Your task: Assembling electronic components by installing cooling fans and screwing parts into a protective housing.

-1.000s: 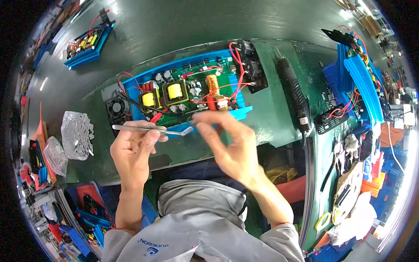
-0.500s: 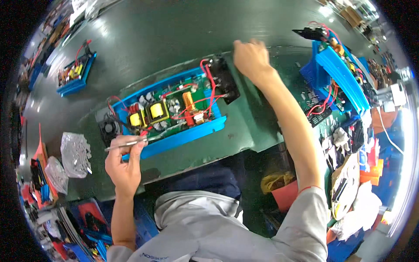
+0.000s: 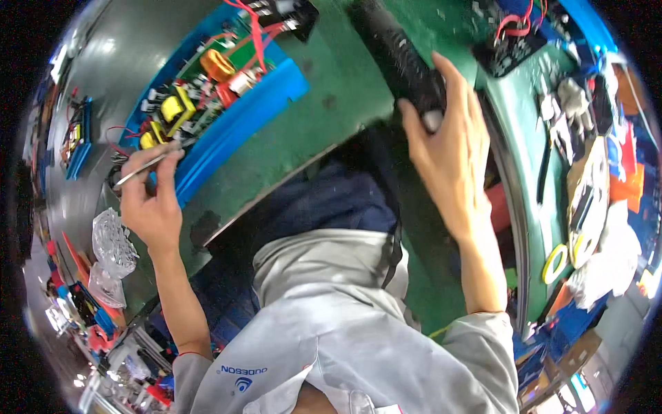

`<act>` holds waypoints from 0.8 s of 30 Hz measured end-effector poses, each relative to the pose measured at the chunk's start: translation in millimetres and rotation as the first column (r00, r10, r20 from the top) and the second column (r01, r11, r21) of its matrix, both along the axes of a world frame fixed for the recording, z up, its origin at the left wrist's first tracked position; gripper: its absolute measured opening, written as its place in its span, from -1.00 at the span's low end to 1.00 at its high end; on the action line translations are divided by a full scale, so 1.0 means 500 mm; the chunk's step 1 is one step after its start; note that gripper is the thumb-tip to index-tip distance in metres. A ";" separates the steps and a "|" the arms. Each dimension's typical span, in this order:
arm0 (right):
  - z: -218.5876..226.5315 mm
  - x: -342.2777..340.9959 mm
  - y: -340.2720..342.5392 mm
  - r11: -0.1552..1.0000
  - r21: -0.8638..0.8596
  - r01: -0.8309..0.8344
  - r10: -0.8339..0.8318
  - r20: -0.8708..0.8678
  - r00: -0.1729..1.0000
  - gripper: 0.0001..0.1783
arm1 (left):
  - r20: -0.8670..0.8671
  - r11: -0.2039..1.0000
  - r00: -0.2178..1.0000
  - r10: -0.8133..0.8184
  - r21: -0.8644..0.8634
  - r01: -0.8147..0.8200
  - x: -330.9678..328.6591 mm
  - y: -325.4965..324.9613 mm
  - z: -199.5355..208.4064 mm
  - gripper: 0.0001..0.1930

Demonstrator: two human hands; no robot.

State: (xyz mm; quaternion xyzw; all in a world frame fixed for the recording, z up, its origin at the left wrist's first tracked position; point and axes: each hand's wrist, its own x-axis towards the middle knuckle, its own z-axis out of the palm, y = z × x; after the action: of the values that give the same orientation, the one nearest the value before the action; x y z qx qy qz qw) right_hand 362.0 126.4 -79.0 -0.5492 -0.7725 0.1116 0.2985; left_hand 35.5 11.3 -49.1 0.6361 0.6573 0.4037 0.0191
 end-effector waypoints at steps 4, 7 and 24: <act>-0.021 0.030 -0.161 0.893 -0.449 -0.003 -0.189 -0.381 0.905 -0.32 | 0.000 0.998 0.998 0.061 0.003 -0.061 0.021 0.015 -0.012 -0.89; -0.029 0.031 -0.219 0.372 -0.861 -0.346 -0.412 -0.487 0.770 -0.46 | 0.068 0.997 0.995 0.068 0.038 -0.071 0.008 0.010 -0.030 -0.85; -0.042 -0.083 -0.303 0.376 -0.719 -0.584 0.017 -0.625 0.780 -0.27 | 0.066 0.983 0.983 0.174 0.055 -0.178 0.028 0.006 -0.026 -0.82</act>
State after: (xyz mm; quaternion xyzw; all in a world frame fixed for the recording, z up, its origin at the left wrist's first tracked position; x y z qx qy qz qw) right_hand 320.4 -24.9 -99.9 -0.4089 -0.5718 0.6986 0.1333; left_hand 49.6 14.3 -61.9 0.5634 0.6975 0.4426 -0.0160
